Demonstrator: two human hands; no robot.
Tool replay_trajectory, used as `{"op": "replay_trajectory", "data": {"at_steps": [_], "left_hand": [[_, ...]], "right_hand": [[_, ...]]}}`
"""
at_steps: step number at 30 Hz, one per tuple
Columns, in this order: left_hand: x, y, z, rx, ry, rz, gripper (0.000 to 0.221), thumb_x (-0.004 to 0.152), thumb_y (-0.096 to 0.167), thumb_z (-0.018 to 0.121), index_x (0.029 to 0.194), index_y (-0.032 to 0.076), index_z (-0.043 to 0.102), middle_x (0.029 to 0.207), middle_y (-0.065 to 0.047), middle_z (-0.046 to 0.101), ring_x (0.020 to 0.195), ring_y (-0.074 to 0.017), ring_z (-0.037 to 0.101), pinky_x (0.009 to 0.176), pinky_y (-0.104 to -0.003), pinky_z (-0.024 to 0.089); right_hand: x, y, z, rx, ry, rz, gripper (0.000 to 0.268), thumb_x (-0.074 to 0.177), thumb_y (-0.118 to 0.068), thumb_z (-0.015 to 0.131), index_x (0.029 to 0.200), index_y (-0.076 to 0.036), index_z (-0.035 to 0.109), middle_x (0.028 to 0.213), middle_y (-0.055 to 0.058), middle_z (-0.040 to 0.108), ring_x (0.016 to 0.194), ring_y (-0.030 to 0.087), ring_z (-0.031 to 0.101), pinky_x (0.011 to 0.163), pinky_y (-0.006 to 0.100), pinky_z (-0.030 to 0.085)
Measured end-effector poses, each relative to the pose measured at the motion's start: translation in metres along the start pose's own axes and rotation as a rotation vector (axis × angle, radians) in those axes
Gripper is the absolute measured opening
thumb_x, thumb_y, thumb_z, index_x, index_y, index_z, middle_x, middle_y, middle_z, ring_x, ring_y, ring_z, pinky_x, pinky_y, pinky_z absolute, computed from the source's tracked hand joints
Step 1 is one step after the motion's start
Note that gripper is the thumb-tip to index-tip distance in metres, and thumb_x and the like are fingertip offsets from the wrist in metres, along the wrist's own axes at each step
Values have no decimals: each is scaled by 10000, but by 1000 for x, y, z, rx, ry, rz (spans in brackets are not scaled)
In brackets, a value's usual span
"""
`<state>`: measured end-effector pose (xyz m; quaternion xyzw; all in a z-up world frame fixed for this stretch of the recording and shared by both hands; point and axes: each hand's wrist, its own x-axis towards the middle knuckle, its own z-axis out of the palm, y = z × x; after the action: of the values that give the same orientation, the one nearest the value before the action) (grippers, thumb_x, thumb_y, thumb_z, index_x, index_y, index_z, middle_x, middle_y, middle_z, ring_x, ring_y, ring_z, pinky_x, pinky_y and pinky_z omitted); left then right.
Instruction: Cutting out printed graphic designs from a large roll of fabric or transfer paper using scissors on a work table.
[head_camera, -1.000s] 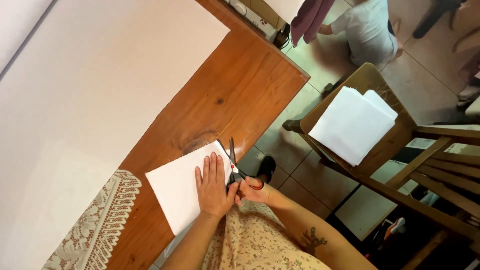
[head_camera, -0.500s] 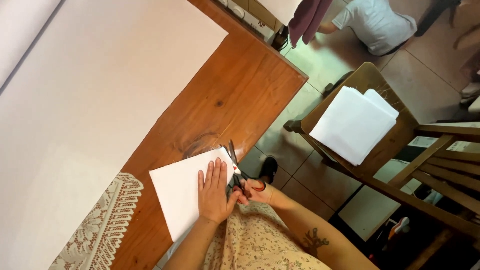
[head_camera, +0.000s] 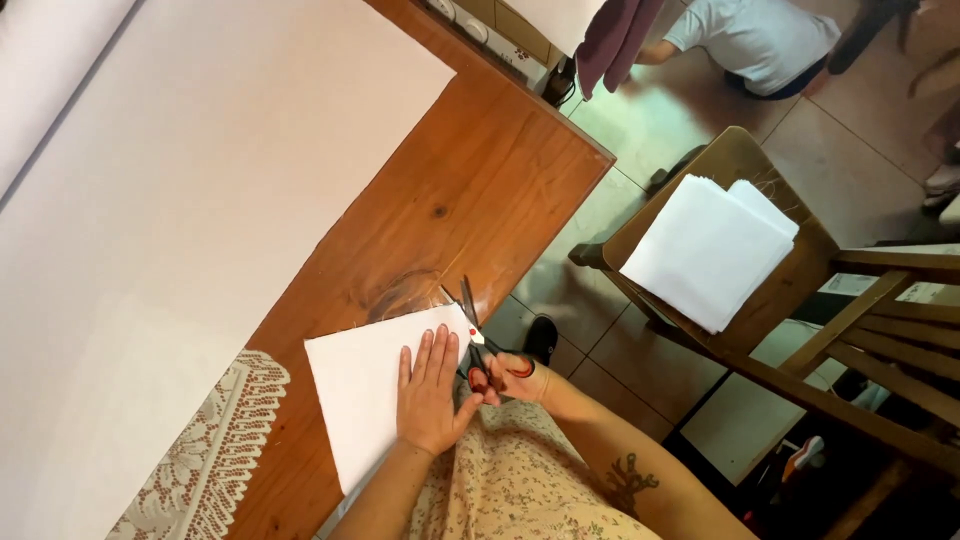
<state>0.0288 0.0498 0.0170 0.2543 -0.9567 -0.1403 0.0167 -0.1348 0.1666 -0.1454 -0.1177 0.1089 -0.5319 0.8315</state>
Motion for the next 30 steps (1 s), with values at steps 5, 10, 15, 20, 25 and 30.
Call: {"op": "replay_trajectory", "data": {"at_steps": [5,10,15,20,25,30], "left_hand": [[-3,-1,0,19,-3,25,884,984,673,300,1637,85,205,1719,-120,181,1591,-295,178,1279,-538,88],[-8,-1,1,17,-6,50,878,999,688,216,1642,93,173,1722,-99,175,1598,-282,153,1287,-539,68],[19,-9,4,-41,46,-71,730,1034,499,348,1631,94,242,1708,-114,235,1581,-315,213,1262,-546,124],[83,-40,10,-23,31,-380,728,1031,487,341,1648,125,208,1719,-115,187,1581,-319,139,1264,-566,16],[123,-71,1,-131,88,-684,653,1094,435,233,1662,124,141,1739,-117,87,1600,-322,26,1261,-586,-40],[110,-143,-2,-16,468,-489,618,704,184,790,1301,68,681,1455,-126,568,1328,-360,549,1079,-516,432]], "right_hand": [[7,-19,28,-46,159,-61,466,927,-484,627,705,-75,595,653,75,552,555,202,549,658,326,511],[6,-53,66,-259,296,-223,610,978,-439,640,501,-66,567,408,50,481,426,146,490,665,318,563],[-4,-89,105,-588,599,-361,385,1027,-393,546,840,-63,609,676,98,609,622,217,624,733,385,576],[1,-91,82,-837,1172,-479,313,794,-269,934,906,-61,729,681,102,719,669,187,689,628,292,524],[4,-109,87,-826,1440,-614,315,837,-219,905,963,-53,670,773,92,727,691,181,712,663,301,557],[18,-138,115,-1749,1477,-409,477,722,-193,819,1146,-102,623,984,88,623,922,301,658,778,451,492]]}}
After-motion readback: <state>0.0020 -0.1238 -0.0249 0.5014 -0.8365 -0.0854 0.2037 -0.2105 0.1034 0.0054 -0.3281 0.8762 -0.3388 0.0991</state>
